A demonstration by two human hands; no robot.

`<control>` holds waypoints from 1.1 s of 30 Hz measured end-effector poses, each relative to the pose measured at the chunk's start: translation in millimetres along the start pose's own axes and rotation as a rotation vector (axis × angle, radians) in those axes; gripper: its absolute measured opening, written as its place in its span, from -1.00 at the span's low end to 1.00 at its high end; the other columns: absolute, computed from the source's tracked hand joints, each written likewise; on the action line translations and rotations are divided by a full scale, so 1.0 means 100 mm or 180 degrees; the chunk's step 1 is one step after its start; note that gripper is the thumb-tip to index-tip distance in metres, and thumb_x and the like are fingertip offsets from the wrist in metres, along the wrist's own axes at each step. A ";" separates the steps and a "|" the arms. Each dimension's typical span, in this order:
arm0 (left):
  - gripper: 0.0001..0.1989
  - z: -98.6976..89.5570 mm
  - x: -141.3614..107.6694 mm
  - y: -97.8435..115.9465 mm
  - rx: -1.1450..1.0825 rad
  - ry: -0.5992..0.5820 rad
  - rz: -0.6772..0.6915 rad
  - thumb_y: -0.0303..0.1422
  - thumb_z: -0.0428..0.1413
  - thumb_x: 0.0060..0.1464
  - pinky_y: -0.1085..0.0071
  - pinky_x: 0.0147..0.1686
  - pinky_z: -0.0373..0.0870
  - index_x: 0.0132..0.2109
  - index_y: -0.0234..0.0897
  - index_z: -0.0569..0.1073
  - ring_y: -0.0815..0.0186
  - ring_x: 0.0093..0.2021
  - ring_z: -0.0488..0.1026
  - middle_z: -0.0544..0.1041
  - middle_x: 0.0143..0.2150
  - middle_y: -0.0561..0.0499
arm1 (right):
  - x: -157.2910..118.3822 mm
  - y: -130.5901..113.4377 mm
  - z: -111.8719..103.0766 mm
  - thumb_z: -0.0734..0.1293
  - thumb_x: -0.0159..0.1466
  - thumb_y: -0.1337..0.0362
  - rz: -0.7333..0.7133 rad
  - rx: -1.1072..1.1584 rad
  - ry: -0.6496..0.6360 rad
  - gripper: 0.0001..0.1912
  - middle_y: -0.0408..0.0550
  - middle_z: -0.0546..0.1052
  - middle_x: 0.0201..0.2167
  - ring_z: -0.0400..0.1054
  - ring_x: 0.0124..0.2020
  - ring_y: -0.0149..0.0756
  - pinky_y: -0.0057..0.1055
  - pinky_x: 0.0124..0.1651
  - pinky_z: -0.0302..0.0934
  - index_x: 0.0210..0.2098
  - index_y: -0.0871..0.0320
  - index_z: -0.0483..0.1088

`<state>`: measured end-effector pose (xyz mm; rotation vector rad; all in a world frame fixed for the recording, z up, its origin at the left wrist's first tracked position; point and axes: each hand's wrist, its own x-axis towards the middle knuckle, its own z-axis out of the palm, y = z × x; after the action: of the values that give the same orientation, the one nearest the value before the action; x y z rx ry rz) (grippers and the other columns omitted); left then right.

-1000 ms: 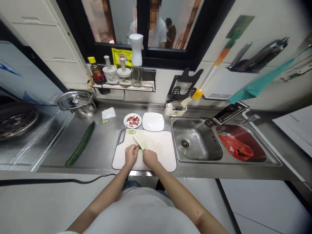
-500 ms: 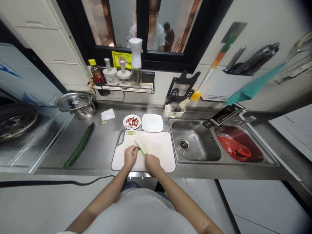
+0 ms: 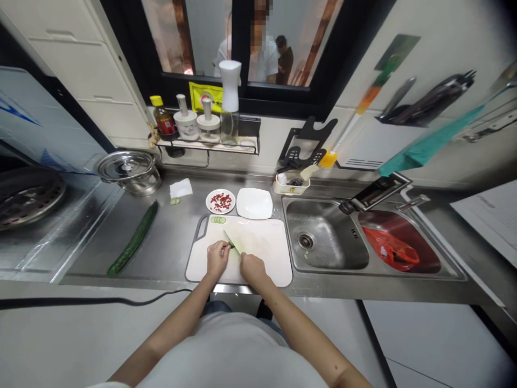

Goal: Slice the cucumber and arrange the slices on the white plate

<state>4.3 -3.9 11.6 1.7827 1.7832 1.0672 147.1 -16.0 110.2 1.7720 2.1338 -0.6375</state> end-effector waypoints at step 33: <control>-0.85 0.05 0.00 -0.08 -0.0166 0.0078 -0.0171 -0.32 0.04 0.11 0.30 -0.14 0.38 -0.23 -0.25 0.46 0.28 -0.28 0.50 0.57 -0.31 -0.02 | -0.24 0.15 0.01 0.09 0.28 0.45 0.0098 0.0242 -0.0114 -0.66 0.17 0.54 -0.16 0.43 -0.09 -0.17 -0.34 -0.16 0.23 -0.06 0.25 0.39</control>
<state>3.0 -2.3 2.8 1.6888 1.7904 1.1085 166.4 -35.2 118.8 1.8150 2.0805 -0.7460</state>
